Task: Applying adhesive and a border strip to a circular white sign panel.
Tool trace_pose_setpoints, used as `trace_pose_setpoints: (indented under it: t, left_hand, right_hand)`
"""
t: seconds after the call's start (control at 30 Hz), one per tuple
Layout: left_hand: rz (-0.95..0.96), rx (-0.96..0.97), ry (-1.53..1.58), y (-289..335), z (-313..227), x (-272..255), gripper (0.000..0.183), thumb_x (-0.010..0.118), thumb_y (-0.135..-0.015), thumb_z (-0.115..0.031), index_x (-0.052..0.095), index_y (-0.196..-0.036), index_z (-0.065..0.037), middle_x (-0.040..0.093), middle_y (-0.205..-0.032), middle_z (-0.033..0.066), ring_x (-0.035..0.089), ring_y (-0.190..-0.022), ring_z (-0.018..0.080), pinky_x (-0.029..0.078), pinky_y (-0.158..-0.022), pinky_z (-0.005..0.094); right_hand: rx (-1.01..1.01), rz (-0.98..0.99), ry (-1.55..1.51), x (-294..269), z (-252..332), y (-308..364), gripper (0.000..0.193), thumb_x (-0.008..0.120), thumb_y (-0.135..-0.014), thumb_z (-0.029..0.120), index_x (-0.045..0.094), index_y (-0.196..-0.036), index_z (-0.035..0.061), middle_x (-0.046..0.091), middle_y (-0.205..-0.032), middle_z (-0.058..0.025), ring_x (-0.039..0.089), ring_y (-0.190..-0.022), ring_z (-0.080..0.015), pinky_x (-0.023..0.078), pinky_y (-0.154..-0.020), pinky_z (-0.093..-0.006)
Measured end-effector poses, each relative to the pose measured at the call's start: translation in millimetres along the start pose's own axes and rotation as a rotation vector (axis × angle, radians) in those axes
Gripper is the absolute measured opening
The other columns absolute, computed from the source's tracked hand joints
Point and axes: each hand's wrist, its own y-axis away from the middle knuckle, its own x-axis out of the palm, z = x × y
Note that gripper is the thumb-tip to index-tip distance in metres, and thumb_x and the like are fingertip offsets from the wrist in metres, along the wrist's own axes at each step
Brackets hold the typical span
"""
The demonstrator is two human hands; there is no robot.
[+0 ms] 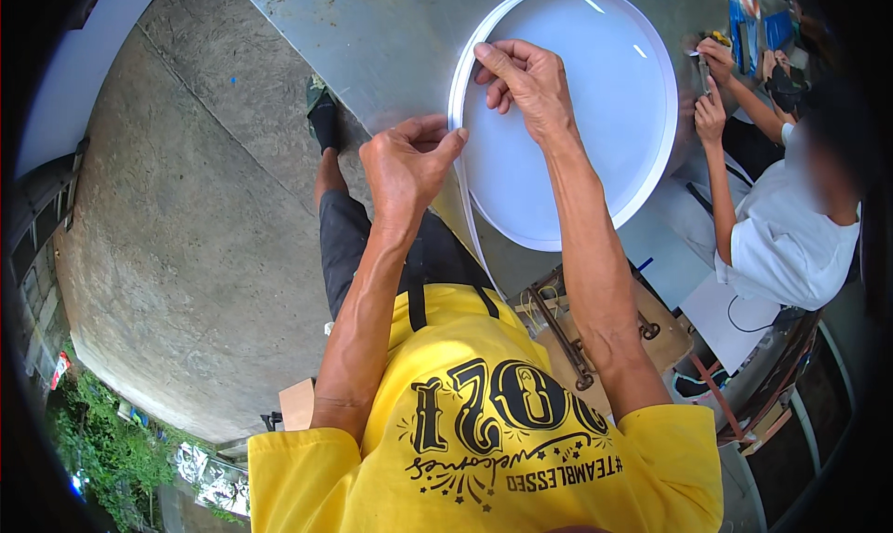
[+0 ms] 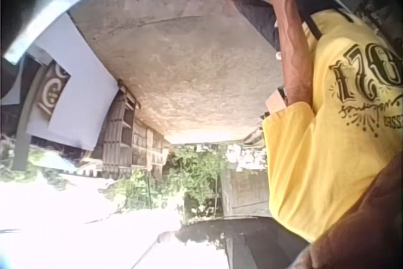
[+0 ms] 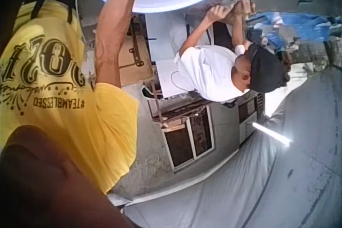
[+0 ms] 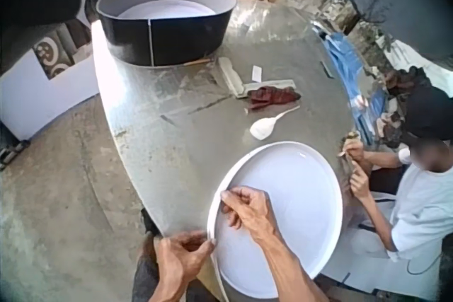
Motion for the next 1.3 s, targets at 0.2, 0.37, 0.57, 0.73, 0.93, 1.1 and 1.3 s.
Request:
trace_pose_setpoints:
  t: [0.2,0.37,0.57,0.73,0.93,1.1,1.3]
  left_hand:
    - [0.002,-0.013,-0.021,2,-4,1,0.033,0.085,-0.081,-0.016,0.079,-0.105,0.006,0.079,-0.083,0.0157,0.076,-0.073,0.0173,0.061,-0.073,0.0287]
    - [0.016,-0.048,-0.02,2,-11,-1,0.034,0.085,-0.083,-0.015,0.078,-0.108,0.008,0.079,-0.083,0.0142,0.076,-0.074,0.0164,0.061,-0.074,0.0278]
    - [0.048,-0.104,-0.035,2,-16,-1,0.034,0.086,-0.084,-0.01,0.077,-0.111,0.008,0.079,-0.091,0.0155,0.075,-0.081,0.0175,0.062,-0.078,0.0295]
    - [0.055,-0.111,-0.023,3,-14,-1,0.036,0.087,-0.084,-0.01,0.076,-0.113,0.008,0.078,-0.09,0.0139,0.075,-0.08,0.0162,0.062,-0.077,0.0282]
    - [0.075,0.041,-0.09,-3,-14,-5,0.042,0.086,-0.08,-0.006,0.074,-0.118,0.007,0.075,-0.086,0.0105,0.071,-0.072,0.0133,0.06,-0.069,0.026]
    - [0.071,0.076,-0.051,-3,-8,-4,0.043,0.087,-0.08,-0.005,0.074,-0.119,0.005,0.073,-0.088,0.0087,0.069,-0.073,0.013,0.059,-0.068,0.0255]
    - [0.099,0.131,-0.103,-7,-6,-6,0.048,0.087,-0.079,-0.007,0.073,-0.124,0.001,0.071,-0.089,0.0092,0.067,-0.072,0.0146,0.057,-0.066,0.0276]
  right_hand:
    - [-0.003,-0.011,0.004,2,-2,3,0.037,0.082,-0.09,0.031,0.076,-0.101,-0.0041,0.072,-0.075,-0.0081,0.062,-0.052,-0.01,0.046,-0.045,-0.0231]
    - [0.038,-0.006,-0.033,2,3,2,0.036,0.082,-0.089,0.029,0.076,-0.099,-0.0042,0.073,-0.075,-0.0075,0.062,-0.052,-0.0099,0.046,-0.044,-0.0231]
    - [0.088,0.015,-0.061,-2,5,0,0.036,0.083,-0.088,0.028,0.075,-0.1,-0.0044,0.073,-0.076,-0.0092,0.062,-0.051,-0.0099,0.046,-0.043,-0.0227]
    - [0.115,0.016,-0.078,-3,1,-1,0.035,0.085,-0.087,0.028,0.076,-0.098,-0.0039,0.072,-0.074,-0.0085,0.062,-0.05,-0.01,0.045,-0.043,-0.0229]
    - [0.123,0.023,-0.091,-5,0,0,0.033,0.085,-0.087,0.027,0.076,-0.096,-0.0033,0.071,-0.072,-0.0082,0.062,-0.05,-0.0099,0.045,-0.042,-0.0226]
    - [0.104,0.029,-0.077,-5,0,-2,0.034,0.085,-0.087,0.028,0.075,-0.095,-0.0038,0.07,-0.071,-0.0081,0.062,-0.049,-0.0098,0.045,-0.041,-0.0227]
    - [0.102,0.034,-0.079,-6,-1,-2,0.036,0.086,-0.087,0.029,0.075,-0.095,-0.004,0.069,-0.07,-0.0083,0.062,-0.049,-0.0104,0.045,-0.04,-0.0233]
